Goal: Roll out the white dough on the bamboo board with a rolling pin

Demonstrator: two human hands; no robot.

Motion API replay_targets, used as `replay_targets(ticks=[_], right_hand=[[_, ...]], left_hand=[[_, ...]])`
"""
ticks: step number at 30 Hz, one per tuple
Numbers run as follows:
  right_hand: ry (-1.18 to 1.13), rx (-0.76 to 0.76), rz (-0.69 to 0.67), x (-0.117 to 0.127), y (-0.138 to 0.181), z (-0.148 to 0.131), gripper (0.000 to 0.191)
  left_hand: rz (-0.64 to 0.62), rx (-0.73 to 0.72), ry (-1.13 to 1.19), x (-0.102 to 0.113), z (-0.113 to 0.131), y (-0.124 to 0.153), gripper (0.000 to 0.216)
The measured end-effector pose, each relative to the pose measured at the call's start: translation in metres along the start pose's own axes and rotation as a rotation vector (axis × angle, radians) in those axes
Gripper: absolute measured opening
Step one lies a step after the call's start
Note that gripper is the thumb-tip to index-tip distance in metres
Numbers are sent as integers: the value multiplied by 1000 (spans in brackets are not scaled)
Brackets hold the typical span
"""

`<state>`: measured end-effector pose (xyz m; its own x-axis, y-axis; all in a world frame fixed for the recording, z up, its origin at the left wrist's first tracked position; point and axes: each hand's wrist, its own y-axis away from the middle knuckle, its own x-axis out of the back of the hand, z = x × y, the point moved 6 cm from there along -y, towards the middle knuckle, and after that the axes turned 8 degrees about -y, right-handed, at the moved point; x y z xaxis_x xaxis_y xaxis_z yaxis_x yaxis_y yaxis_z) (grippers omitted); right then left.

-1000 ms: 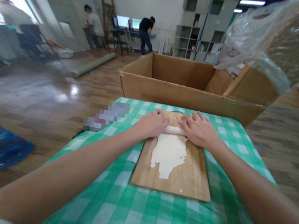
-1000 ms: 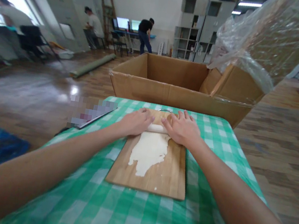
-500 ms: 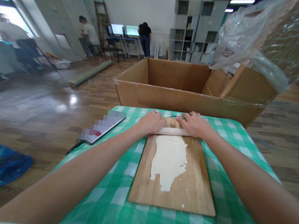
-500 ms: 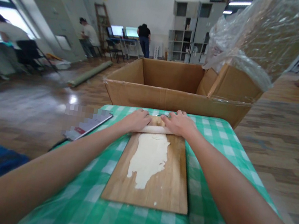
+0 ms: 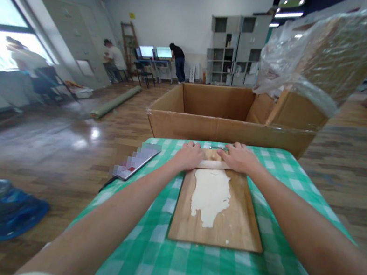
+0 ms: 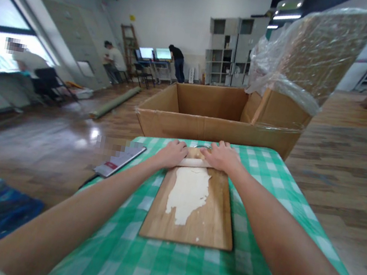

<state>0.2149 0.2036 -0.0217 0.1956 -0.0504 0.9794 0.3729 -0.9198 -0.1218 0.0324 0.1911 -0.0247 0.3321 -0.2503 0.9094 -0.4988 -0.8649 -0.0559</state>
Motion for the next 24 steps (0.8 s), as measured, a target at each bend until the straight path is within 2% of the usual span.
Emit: replay_targets(ticks=[3, 7, 12, 15, 18, 21, 24], right_hand=[[27, -69, 21, 5, 13, -6, 78], [45, -49, 64, 10, 30, -16, 74], [-9, 51, 88, 10, 59, -27, 64], [-15, 113, 95, 9, 85, -34, 67], [-4, 178, 111, 7, 107, -38, 73], [-12, 197, 108, 5, 109, -37, 75], [-32, 177, 74, 5, 87, -33, 70]], left_hand=[[42, -10, -26, 2, 6, 12, 37], [128, 3, -53, 9, 15, 30, 38], [170, 93, 54, 21, 30, 64, 42], [204, 231, 175, 27, 40, 90, 55], [226, 240, 220, 30, 53, 109, 68], [223, 252, 233, 31, 56, 112, 67], [181, 287, 234, 28, 46, 98, 56]])
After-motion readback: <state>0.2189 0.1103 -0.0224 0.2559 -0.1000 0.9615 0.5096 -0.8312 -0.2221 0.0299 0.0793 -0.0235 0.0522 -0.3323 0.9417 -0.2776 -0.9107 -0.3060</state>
